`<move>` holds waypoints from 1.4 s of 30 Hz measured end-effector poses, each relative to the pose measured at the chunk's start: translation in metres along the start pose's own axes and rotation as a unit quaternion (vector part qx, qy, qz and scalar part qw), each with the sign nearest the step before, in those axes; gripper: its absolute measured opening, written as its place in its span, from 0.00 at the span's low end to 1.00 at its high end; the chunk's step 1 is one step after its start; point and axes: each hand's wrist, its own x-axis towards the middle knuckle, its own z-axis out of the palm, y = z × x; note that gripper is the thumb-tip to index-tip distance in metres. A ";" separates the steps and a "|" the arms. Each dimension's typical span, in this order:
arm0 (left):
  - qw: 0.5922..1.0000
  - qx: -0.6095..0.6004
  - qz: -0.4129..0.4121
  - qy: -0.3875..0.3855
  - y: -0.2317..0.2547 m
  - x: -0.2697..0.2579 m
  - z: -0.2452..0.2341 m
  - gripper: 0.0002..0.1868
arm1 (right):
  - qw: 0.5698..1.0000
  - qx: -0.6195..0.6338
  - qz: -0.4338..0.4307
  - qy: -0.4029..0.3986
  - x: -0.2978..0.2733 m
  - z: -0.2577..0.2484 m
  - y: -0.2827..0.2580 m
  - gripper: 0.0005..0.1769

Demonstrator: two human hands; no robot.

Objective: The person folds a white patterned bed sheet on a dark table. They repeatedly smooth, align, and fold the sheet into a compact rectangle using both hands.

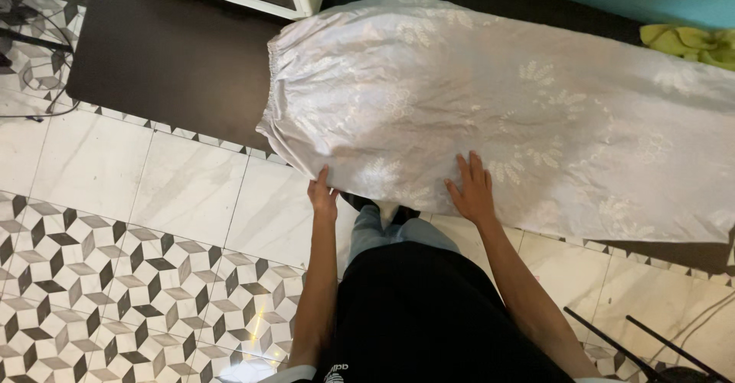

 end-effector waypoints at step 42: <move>0.459 0.732 0.487 -0.127 0.047 0.007 0.081 0.40 | 1.000 -0.006 0.000 -0.013 0.040 0.020 0.007 0.40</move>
